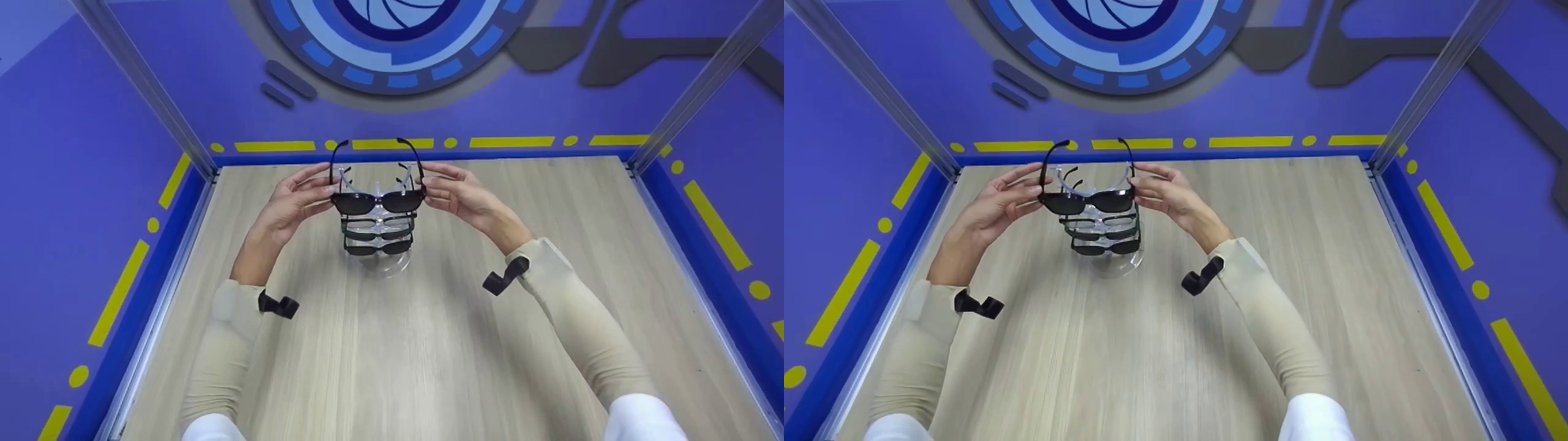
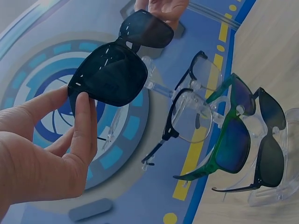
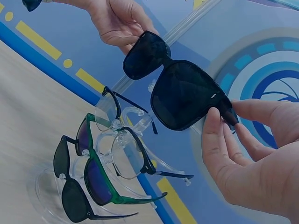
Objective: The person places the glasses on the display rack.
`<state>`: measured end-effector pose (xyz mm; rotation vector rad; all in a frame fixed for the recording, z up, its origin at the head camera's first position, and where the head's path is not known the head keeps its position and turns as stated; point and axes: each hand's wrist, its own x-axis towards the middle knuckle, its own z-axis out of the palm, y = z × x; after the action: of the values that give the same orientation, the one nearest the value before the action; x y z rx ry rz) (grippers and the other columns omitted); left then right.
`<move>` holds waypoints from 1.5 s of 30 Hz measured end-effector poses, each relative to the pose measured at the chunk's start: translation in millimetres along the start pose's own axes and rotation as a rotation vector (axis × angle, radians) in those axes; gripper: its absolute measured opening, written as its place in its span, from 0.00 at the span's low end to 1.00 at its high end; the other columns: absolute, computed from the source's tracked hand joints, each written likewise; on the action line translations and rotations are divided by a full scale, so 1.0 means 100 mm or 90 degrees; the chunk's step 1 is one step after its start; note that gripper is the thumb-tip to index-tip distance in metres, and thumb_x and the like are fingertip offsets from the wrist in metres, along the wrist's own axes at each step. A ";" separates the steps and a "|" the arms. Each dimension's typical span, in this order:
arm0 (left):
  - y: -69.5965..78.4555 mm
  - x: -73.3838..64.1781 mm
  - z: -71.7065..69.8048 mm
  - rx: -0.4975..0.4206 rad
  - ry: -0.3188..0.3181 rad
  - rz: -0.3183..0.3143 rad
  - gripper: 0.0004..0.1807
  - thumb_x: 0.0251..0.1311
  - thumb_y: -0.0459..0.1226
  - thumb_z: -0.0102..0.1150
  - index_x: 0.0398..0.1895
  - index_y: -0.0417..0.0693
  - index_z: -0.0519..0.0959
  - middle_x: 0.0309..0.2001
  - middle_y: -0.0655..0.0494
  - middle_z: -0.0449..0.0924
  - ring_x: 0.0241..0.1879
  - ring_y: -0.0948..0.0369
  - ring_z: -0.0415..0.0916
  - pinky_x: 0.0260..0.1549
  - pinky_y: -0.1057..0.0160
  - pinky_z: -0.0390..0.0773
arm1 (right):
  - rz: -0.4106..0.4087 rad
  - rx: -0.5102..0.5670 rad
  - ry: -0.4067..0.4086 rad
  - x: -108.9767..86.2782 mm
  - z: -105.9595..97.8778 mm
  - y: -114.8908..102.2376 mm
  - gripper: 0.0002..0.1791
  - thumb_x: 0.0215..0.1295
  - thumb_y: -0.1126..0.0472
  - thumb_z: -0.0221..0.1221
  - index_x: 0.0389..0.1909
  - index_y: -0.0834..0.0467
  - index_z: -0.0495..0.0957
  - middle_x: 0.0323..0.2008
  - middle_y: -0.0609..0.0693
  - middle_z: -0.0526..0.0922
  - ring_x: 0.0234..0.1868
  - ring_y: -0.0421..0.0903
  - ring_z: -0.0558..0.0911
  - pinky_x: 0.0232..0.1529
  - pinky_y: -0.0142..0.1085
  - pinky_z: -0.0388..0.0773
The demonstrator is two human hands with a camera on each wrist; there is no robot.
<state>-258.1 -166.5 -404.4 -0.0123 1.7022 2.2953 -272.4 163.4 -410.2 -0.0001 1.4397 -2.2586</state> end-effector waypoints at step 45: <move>-0.18 0.19 -0.06 -0.026 0.024 -0.013 0.29 0.68 0.26 0.60 0.72 0.42 0.70 0.43 0.58 0.87 0.35 0.65 0.86 0.42 0.67 0.86 | 0.015 0.050 0.023 0.19 -0.07 0.12 0.14 0.76 0.72 0.50 0.55 0.57 0.76 0.35 0.50 0.90 0.33 0.42 0.86 0.40 0.31 0.83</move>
<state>-273.4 -163.2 -426.5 -0.0809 1.6653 2.3275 -286.4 157.7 -428.1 0.0824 1.3613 -2.3044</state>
